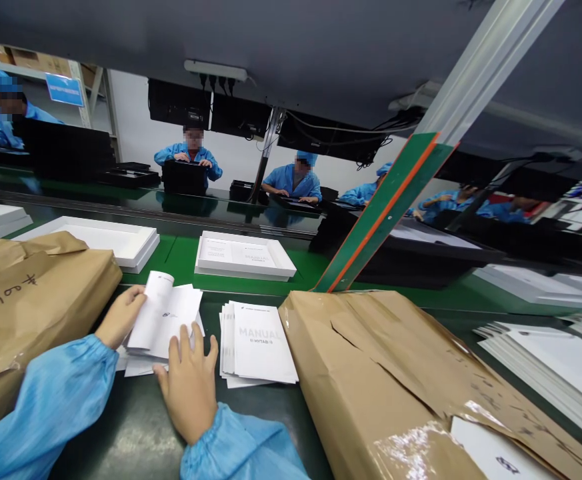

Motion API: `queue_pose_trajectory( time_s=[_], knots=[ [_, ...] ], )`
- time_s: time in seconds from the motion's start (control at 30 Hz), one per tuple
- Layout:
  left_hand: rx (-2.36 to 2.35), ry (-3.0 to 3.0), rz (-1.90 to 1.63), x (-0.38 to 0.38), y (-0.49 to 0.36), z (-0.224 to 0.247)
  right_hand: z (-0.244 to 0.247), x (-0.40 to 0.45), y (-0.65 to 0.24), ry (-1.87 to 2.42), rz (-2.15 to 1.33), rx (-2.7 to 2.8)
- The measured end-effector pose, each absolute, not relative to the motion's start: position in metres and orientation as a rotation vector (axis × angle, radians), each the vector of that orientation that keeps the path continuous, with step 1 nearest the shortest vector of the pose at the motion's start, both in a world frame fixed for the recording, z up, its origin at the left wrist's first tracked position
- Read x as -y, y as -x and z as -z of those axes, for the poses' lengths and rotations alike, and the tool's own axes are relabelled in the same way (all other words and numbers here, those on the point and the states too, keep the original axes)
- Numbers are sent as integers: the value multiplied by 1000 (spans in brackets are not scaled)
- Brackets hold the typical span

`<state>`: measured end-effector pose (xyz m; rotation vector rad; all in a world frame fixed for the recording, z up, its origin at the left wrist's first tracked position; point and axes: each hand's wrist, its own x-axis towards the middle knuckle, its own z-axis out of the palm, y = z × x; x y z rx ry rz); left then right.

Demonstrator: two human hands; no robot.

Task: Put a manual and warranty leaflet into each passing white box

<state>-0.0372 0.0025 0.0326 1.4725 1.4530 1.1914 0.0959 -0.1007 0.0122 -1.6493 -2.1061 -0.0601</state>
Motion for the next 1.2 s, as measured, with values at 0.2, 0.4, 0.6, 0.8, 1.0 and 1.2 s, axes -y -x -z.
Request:
queue_pose_trajectory(
  time_s=[0.2,0.4,0.6,0.8,1.0,1.2],
  knots=[
    [-1637,-1422,-1527,-9,75,-54,-18,101,-100,1614,52,2183],
    [-1150,-806,-1530,-15,47,-28,-22,106,-136,1547,41,2143],
    [-1045,-727,-1478,-9,22,-9,-25,125,-192,2169,93,1956],
    [-1037,-670,-1478,-8,22,-11,-46,136,-210,2231,-124,2054],
    [-796,-631,-1316,0,21,-23,-49,131,-224,2143,-270,1976],
    [-584,-641,-1268,6,14,-25,-52,116,-223,1849,24,1559]
  ],
)
